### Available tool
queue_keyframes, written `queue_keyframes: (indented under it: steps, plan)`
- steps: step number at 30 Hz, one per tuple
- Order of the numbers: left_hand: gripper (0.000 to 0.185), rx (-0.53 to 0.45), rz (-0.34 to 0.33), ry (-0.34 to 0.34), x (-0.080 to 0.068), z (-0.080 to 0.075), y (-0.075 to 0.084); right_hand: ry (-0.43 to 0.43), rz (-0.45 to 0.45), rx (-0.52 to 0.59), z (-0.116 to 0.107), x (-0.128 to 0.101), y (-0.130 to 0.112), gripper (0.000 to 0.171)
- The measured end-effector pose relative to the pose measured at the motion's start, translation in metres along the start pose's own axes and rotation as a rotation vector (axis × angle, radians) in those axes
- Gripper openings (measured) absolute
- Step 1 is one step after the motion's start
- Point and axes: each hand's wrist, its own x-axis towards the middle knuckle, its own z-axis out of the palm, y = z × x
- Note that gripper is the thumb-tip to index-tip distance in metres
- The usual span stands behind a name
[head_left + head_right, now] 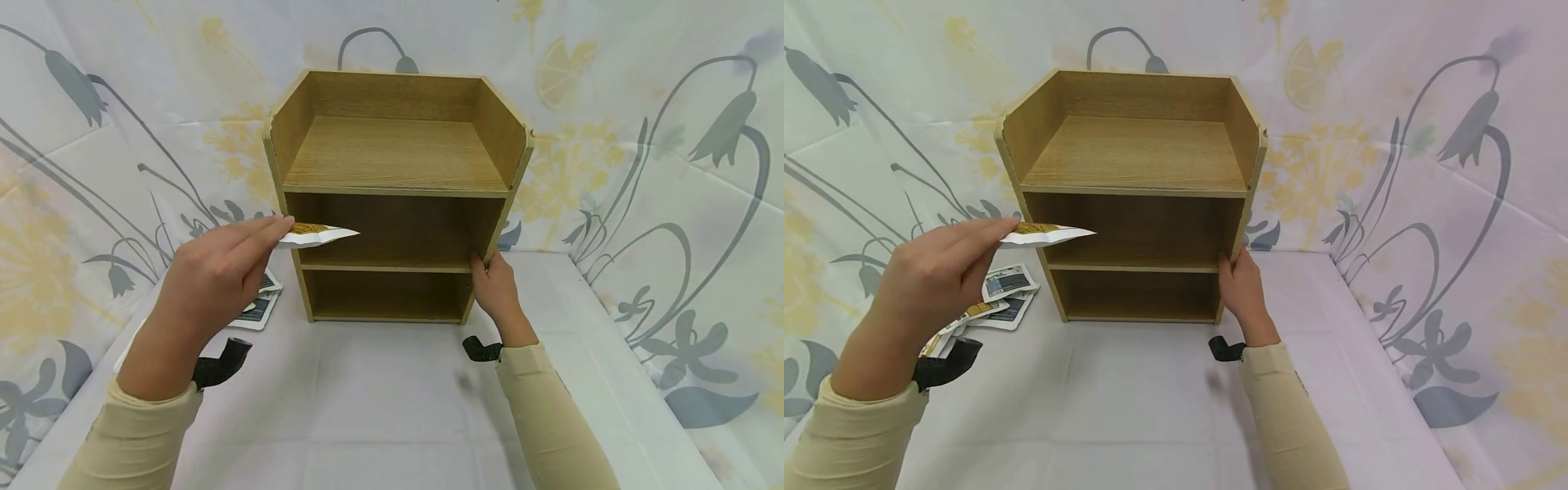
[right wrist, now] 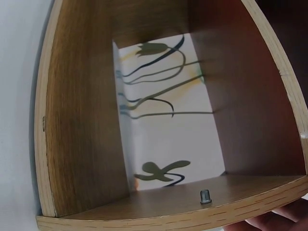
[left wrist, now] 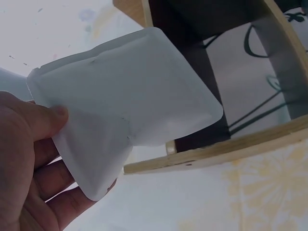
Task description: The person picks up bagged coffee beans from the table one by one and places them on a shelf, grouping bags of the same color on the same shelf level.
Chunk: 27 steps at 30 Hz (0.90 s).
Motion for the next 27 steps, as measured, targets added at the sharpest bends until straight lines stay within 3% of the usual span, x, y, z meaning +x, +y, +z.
queue_keyframes:
  steps: [17, 27]
  plan:
    - [0.026, -0.010, -0.025, 0.187, 0.028, 0.001, 0.006, -0.031, 0.009, 0.018, -0.001, -0.001, 0.000, 0.054]
    - [0.027, -0.005, -0.038, 0.230, 0.037, 0.005, 0.006, -0.035, 0.014, 0.023, 0.001, -0.002, 0.001, 0.055]
